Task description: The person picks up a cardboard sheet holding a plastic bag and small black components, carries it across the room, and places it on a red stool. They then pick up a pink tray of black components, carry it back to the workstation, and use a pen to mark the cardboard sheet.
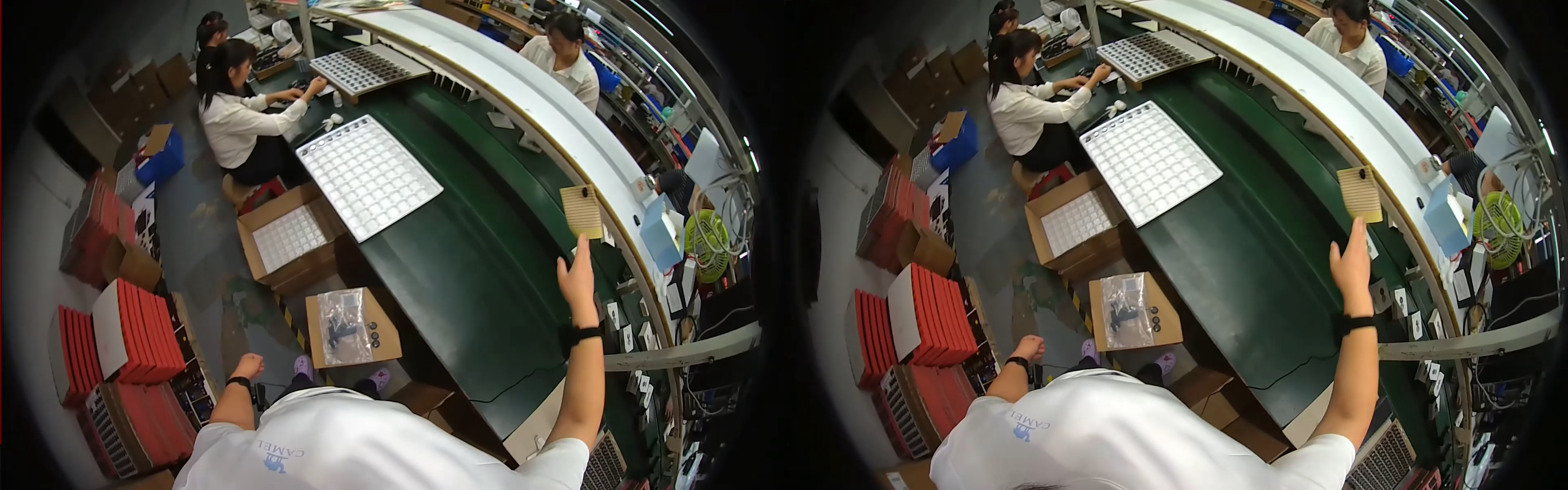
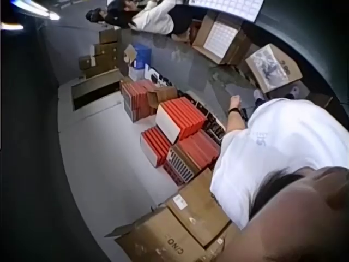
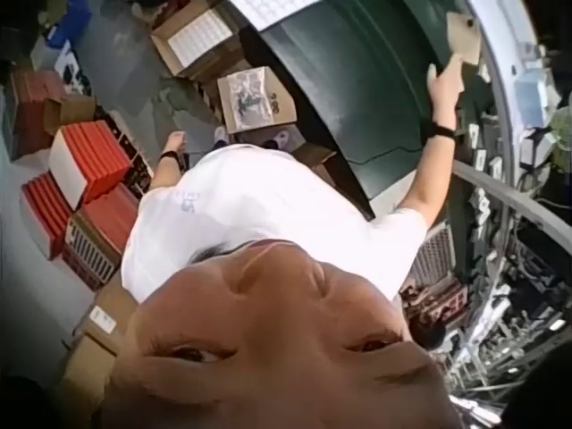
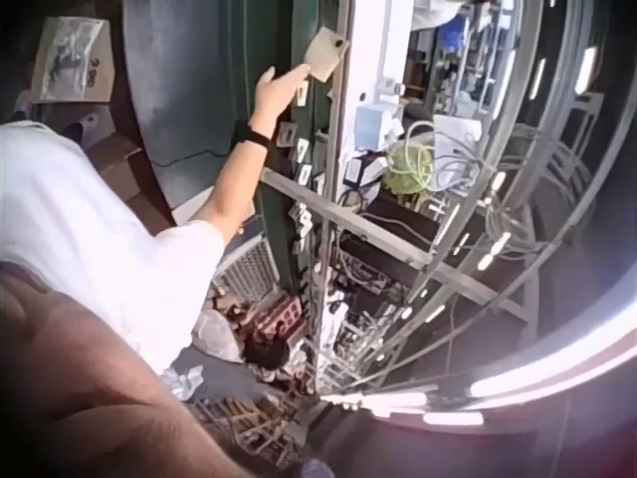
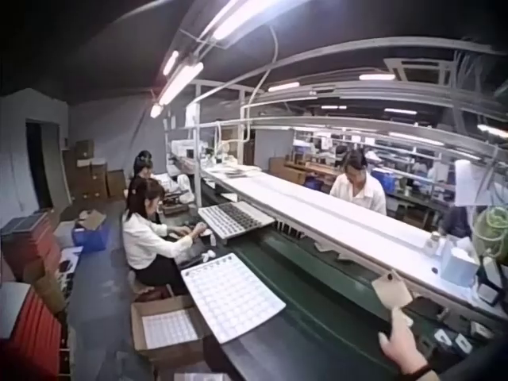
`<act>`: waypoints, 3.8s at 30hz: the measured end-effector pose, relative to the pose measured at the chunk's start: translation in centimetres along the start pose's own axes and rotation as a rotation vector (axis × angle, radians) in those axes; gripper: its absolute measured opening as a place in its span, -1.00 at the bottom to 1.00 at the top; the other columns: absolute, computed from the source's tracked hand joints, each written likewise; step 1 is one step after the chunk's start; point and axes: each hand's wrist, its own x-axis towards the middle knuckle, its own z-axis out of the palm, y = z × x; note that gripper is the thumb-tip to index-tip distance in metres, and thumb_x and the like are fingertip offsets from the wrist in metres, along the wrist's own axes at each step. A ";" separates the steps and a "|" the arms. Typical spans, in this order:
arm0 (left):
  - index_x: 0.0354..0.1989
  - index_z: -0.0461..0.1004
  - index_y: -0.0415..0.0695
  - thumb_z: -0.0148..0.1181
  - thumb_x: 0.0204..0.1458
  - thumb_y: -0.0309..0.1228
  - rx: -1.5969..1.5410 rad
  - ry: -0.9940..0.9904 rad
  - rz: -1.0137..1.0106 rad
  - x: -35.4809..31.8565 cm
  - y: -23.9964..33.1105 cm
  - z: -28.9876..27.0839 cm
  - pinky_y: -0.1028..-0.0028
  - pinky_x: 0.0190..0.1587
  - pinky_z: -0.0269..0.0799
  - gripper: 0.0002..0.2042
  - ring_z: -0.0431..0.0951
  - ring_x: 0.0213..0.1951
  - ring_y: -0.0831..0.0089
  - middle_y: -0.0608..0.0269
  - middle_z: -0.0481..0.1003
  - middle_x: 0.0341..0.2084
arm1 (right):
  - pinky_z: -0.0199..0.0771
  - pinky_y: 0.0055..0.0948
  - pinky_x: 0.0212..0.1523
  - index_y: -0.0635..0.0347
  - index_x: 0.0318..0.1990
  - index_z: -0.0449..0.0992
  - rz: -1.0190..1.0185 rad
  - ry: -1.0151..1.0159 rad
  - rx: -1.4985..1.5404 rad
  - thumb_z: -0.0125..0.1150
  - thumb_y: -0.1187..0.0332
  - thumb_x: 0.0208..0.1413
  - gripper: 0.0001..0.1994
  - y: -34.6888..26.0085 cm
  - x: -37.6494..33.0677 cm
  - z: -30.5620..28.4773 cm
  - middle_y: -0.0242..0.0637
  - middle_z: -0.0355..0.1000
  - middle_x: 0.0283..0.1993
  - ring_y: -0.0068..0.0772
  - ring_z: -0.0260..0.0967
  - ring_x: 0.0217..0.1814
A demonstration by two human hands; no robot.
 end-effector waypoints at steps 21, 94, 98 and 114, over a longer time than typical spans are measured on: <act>-0.09 0.37 -0.16 -0.14 0.13 -0.30 0.609 -0.547 0.180 15.0 13.3 -0.8 0.41 -0.24 0.44 -0.73 0.50 -0.26 0.39 0.16 0.48 -0.22 | 0.23 -0.25 0.14 0.38 0.14 0.18 1.186 -0.491 0.556 0.05 0.21 0.04 -0.44 -42.6 -49.4 15.3 0.11 0.19 0.17 0.01 0.21 0.17; 0.24 0.12 -0.14 -0.52 0.12 0.21 0.741 -1.099 0.310 28.9 17.8 24.7 0.41 0.17 0.12 -0.27 0.24 0.14 0.36 0.11 0.25 0.13 | -0.33 -0.13 0.36 0.15 0.31 -0.04 1.858 0.088 2.109 -0.59 -0.38 0.05 -0.13 -33.1 -43.3 47.5 -0.23 -0.13 0.39 -0.13 -0.23 0.41; 0.28 0.02 -0.12 -0.53 0.15 0.17 0.592 -1.114 0.268 26.7 14.3 22.0 0.41 0.21 0.06 -0.30 0.15 0.20 0.37 0.13 0.16 0.20 | -0.34 -0.12 0.36 0.18 0.31 -0.06 1.806 -0.102 2.113 -0.59 -0.40 0.03 -0.10 -31.2 -45.1 46.2 -0.21 -0.14 0.39 -0.12 -0.24 0.42; 0.30 -0.06 -0.14 -0.48 0.14 0.18 -0.132 -1.013 -0.041 16.5 4.0 5.5 0.33 0.25 0.01 -0.28 0.03 0.27 0.31 0.15 0.03 0.27 | -0.26 -0.12 0.35 0.20 0.31 -0.09 1.465 -0.705 2.109 -0.54 -0.37 0.05 -0.12 -34.0 -41.9 37.7 -0.18 -0.08 0.37 -0.12 -0.19 0.40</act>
